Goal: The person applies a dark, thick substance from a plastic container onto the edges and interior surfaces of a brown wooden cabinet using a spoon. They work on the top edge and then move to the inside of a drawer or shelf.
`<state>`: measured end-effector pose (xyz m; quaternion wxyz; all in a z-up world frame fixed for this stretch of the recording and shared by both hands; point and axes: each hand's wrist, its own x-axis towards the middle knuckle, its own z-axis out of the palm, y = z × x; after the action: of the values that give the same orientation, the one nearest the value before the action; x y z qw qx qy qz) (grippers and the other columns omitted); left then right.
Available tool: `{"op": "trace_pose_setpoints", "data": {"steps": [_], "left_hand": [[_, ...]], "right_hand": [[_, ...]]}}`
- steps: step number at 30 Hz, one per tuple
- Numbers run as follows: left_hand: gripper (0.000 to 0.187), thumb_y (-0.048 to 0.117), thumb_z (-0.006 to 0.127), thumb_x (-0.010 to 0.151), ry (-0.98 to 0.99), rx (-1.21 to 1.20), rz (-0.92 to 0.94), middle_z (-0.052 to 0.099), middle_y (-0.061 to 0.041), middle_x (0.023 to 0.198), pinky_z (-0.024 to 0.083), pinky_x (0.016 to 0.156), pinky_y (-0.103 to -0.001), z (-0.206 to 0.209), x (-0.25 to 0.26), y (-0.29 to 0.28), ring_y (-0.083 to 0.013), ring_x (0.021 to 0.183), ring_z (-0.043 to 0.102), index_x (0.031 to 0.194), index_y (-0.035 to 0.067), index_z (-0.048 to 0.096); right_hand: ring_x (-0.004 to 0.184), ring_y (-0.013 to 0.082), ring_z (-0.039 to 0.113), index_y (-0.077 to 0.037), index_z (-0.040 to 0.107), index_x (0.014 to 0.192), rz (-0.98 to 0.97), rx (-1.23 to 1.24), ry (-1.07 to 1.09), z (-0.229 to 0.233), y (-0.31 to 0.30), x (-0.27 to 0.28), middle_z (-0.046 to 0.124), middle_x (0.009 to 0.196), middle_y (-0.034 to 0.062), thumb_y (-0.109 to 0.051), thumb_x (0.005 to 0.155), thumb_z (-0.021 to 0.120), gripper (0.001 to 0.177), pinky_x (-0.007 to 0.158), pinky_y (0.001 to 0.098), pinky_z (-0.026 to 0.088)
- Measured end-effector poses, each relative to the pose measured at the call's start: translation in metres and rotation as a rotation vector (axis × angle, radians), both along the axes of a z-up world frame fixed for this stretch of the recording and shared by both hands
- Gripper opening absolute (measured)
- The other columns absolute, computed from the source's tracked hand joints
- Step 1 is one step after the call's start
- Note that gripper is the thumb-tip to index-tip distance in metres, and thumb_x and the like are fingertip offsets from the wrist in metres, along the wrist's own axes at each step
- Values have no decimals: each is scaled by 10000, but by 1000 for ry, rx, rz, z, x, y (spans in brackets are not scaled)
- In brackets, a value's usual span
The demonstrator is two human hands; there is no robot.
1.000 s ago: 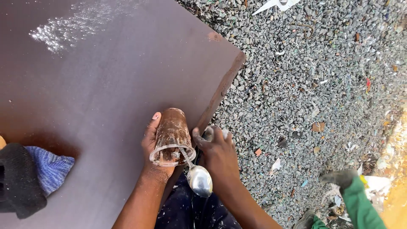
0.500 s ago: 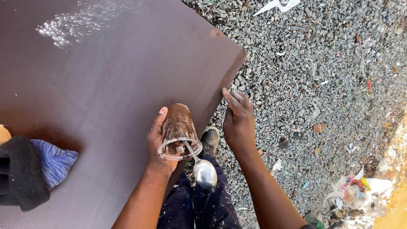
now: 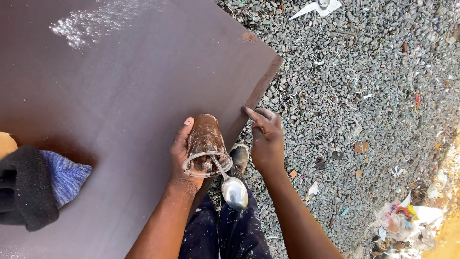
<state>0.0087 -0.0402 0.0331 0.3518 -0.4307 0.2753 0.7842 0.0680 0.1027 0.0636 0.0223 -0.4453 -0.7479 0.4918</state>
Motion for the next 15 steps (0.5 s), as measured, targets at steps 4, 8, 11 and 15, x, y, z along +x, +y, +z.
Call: {"op": "trace_pose_setpoints", "data": {"steps": [4, 8, 11, 15], "left_hand": [[336, 331, 717, 914, 20, -9, -16, 740, -163, 892, 592, 887, -399, -4, 0, -3, -232, 838, 717, 1050, 24, 713], [297, 310, 722, 917, -17, 14, 24, 722, -159, 871, 589, 888, -414, -1, -1, -3, -244, 837, 712, 1018, 33, 695], [305, 313, 727, 913, -37, 16, 48, 714, -167, 868, 586, 903, -433, -5, 0, -6, -248, 840, 708, 1011, 28, 686], [265, 354, 727, 863, -20, -26, 113, 676, -86, 788, 566, 655, -395, -5, -1, -11, -248, 705, 667, 889, 94, 684]], "right_hand": [[1381, 381, 463, -192, 716, 1299, 280, 327, -281, 18, -16, -2, 477, 1462, 191, 45, 936, 492, 489, 1205, 654, 73], [1307, 459, 513, -198, 658, 1376, 545, 608, -295, -2, -26, 24, 482, 1444, 267, 94, 876, 516, 596, 1100, 698, 319], [1244, 494, 539, -195, 642, 1389, 637, 637, -279, 5, -52, 43, 496, 1419, 302, 74, 842, 597, 611, 1020, 703, 426], [1451, 504, 274, -256, 765, 1191, 707, 421, -317, -34, -65, 92, 245, 1586, 272, -158, 567, 886, 643, 1121, 785, 170]]}}
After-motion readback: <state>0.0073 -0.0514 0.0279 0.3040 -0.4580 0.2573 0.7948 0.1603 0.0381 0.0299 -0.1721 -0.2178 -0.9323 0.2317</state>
